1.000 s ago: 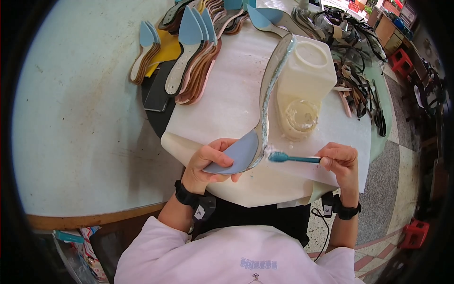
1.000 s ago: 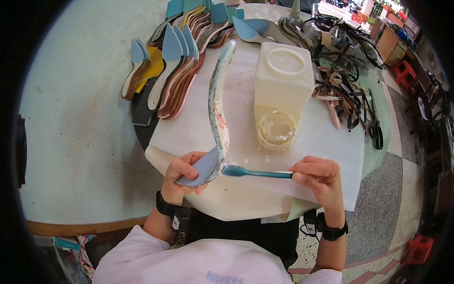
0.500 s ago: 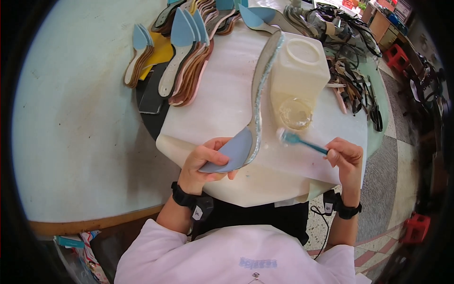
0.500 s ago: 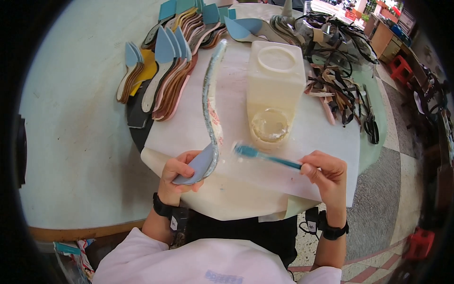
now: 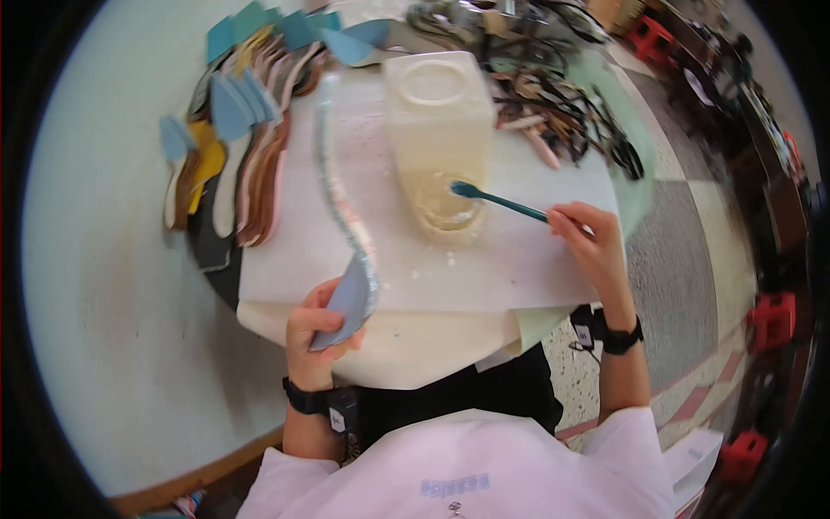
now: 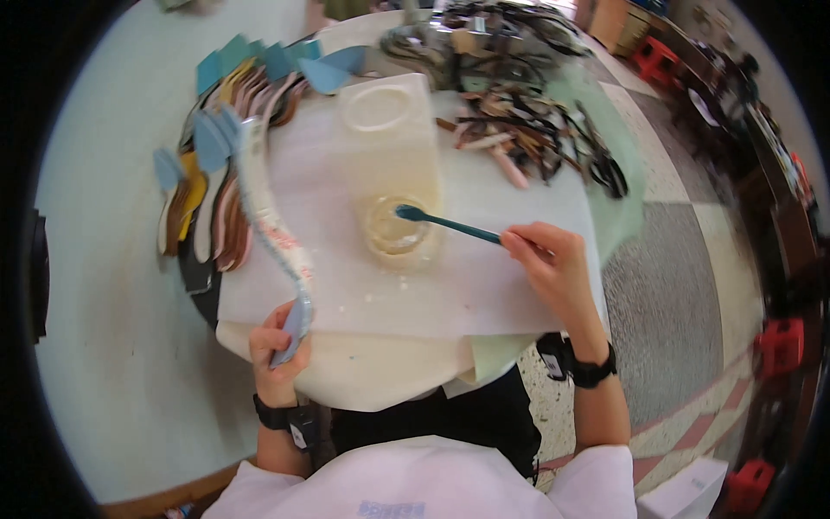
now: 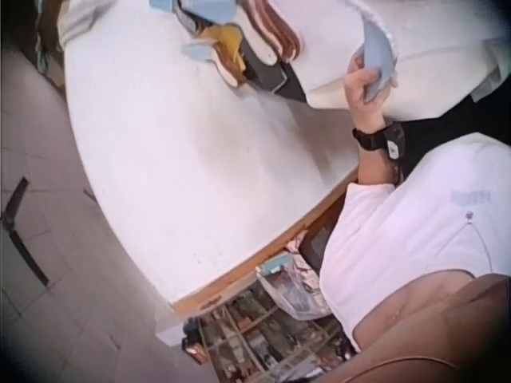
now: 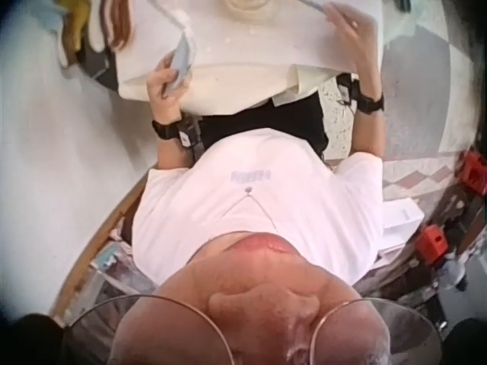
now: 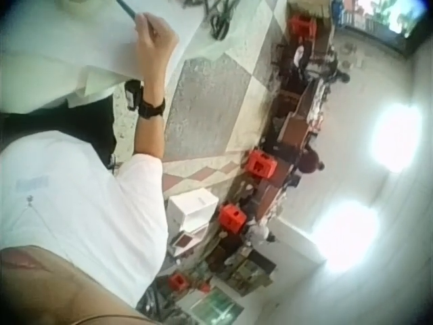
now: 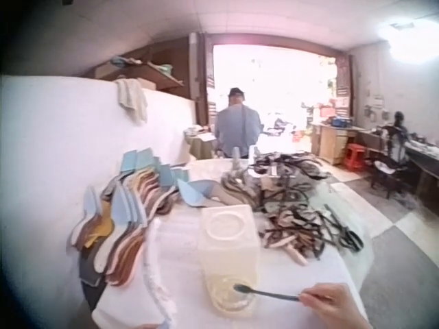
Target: Apply glue to the edges of a shoe sole component using a brush.
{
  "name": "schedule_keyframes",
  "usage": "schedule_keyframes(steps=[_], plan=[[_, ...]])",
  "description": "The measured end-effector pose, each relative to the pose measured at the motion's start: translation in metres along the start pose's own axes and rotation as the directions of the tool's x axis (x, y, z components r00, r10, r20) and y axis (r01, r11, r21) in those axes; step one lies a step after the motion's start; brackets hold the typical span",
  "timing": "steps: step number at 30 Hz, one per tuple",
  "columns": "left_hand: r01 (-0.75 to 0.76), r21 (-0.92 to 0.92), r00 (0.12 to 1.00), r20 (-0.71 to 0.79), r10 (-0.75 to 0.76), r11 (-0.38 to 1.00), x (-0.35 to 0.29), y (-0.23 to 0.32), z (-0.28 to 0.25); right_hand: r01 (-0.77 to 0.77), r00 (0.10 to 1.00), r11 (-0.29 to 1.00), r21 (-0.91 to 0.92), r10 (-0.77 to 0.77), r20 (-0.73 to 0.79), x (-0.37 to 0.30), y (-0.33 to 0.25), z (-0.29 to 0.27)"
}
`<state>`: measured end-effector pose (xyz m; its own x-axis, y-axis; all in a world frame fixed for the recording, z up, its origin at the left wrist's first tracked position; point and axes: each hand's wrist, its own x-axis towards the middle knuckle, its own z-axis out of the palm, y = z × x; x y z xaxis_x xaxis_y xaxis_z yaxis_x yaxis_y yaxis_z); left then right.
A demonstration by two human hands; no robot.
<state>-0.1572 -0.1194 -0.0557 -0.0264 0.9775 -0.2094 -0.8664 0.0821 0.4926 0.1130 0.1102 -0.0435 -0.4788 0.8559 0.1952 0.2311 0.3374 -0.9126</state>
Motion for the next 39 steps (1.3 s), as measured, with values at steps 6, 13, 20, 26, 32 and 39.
schedule_keyframes(steps=[6,13,20,26,32,39], plan=[[-0.133,0.014,0.991,0.021,0.133,0.991,-0.006,0.002,-0.016,0.158,0.978,0.983,-0.088,-0.168,-0.123,0.004,0.004,0.007],[-0.039,-0.063,0.980,0.193,0.051,0.997,0.000,0.001,-0.021,0.236,0.945,0.965,-0.114,-0.255,-0.207,0.005,0.014,0.003],[-0.080,0.098,0.996,-0.029,0.083,0.992,-0.005,-0.002,0.001,0.080,0.986,0.996,0.045,-0.073,-0.150,0.000,0.000,-0.001],[-0.070,0.154,0.997,-0.034,0.076,0.986,-0.004,-0.002,0.009,0.373,0.922,0.879,-0.298,-0.387,0.013,0.001,-0.002,0.005],[-0.079,0.225,0.996,-0.012,0.084,0.971,-0.006,-0.004,0.016,0.385,0.906,0.855,-0.348,-0.422,-0.034,0.000,0.004,0.011],[-0.164,0.369,0.981,-0.036,0.190,0.915,-0.003,-0.010,0.021,0.342,0.921,0.851,-0.399,-0.387,-0.036,0.001,0.005,0.015]])
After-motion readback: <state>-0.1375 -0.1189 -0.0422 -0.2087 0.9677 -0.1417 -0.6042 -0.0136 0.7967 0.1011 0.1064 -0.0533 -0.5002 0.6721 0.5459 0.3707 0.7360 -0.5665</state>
